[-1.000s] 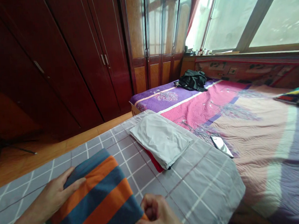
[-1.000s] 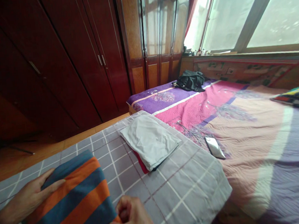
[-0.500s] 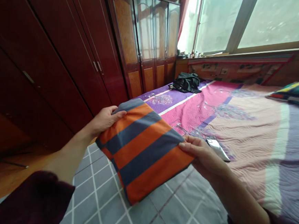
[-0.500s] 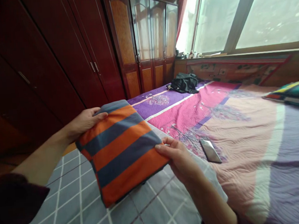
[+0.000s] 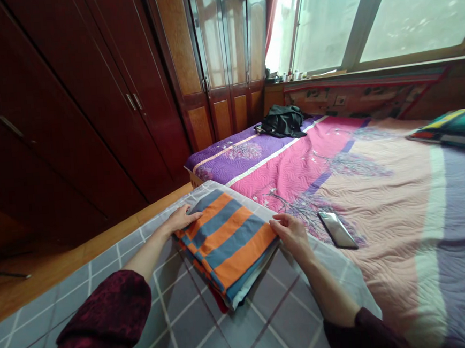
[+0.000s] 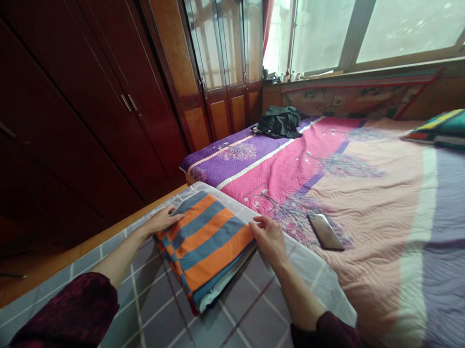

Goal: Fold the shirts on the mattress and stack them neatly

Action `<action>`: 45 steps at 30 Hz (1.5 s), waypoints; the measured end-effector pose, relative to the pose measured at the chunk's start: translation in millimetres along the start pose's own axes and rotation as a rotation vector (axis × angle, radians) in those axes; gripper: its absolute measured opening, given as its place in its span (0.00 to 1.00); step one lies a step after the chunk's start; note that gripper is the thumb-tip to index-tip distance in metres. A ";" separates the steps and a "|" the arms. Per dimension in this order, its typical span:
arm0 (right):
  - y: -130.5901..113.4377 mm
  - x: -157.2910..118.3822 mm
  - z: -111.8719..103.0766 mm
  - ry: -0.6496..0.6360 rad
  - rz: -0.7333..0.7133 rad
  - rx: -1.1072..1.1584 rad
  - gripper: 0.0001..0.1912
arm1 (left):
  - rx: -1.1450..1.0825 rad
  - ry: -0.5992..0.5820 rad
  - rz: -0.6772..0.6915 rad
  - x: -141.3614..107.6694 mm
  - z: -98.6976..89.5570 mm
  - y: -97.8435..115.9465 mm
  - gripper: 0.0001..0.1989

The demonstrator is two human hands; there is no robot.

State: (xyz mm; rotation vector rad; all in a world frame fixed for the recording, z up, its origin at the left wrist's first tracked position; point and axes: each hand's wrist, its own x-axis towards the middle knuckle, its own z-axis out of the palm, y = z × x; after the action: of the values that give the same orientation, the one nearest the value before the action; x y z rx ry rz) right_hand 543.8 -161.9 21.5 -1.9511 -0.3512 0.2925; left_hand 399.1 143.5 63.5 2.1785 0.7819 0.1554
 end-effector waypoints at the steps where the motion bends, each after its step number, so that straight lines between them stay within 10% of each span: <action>1: 0.0 2.0 -1.2 0.031 -0.018 -0.063 0.22 | -0.007 -0.022 -0.006 2.7 0.0 -2.6 0.26; 14: -11.7 2.2 5.4 -0.180 -0.206 -0.494 0.21 | -0.258 -0.268 -0.045 6.2 10.4 -18.4 0.36; 25: -7.9 2.2 8.6 -0.185 -0.283 -0.512 0.19 | -0.068 -0.119 0.073 1.3 8.8 -14.2 0.30; 29: -11.5 -7.6 12.0 0.002 -0.381 -0.551 0.21 | 0.079 0.032 0.114 -10.3 1.2 6.6 0.30; 32: -27.0 -27.6 27.0 0.109 -0.644 -0.564 0.30 | 0.199 0.138 0.252 -19.1 15.0 32.1 0.32; 36: -49.5 -59.6 62.6 -0.115 -0.736 -0.608 0.44 | 0.519 0.025 0.565 -21.6 58.4 51.7 0.26; 45: -19.0 -88.2 73.7 -0.317 -0.661 -0.725 0.47 | 0.555 0.041 0.474 0.9 83.7 34.1 0.33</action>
State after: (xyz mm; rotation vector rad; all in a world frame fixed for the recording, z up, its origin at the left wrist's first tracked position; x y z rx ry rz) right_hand 433.4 -125.3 14.0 -2.3338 -1.4306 0.0281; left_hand 445.8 72.9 31.7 2.8732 0.3328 0.2437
